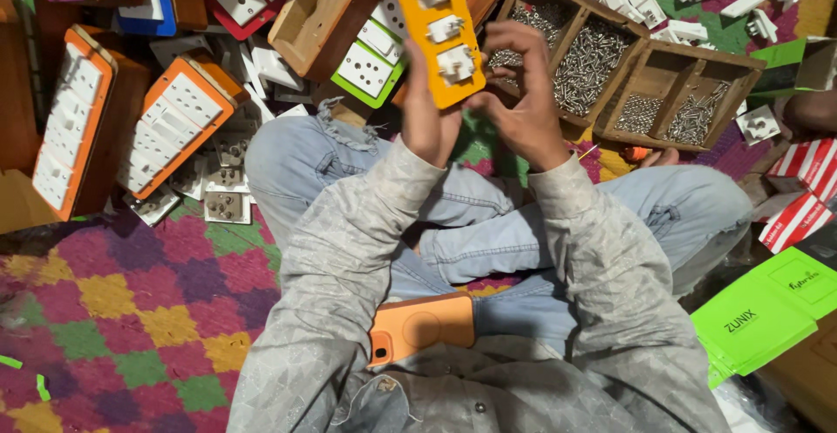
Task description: The person sits on the floor and assembles a yellow electrical switchboard by inserting white switch modules and securing them with screws. They repeatedly flip the board to access the back terminals, pick screws from a wooden box, and tighten them by hand.
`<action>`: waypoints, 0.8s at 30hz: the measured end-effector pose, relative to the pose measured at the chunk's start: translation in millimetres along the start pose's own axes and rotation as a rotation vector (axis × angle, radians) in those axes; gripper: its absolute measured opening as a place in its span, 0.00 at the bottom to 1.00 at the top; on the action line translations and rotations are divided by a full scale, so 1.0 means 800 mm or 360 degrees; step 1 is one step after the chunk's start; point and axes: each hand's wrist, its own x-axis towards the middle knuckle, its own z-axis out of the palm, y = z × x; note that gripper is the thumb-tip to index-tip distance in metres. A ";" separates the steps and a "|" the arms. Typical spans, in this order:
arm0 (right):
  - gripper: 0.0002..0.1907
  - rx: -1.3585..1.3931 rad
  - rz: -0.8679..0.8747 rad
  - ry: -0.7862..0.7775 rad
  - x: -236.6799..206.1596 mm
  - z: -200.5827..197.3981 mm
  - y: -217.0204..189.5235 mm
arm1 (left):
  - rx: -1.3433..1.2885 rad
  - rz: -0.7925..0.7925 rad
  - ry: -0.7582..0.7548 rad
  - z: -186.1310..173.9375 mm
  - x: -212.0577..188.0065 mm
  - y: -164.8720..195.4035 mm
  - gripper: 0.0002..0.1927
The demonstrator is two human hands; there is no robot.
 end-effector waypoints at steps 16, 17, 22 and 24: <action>0.24 0.0639 0.0446 0.0450 -0.013 -0.083 0.045 | 0.0789 0.0197 0.0054 0.026 0.004 0.014 0.33; 0.26 0.0799 0.0324 0.0406 -0.015 -0.096 0.038 | 0.0532 0.0076 0.0004 0.027 0.005 0.024 0.35; 0.36 0.1054 0.0117 0.0373 -0.015 -0.126 -0.003 | 0.0341 0.0075 -0.0305 0.032 -0.006 0.039 0.29; 0.37 0.1157 0.0137 0.0346 -0.009 -0.123 -0.013 | 0.0274 0.0040 -0.0345 0.033 -0.012 0.035 0.24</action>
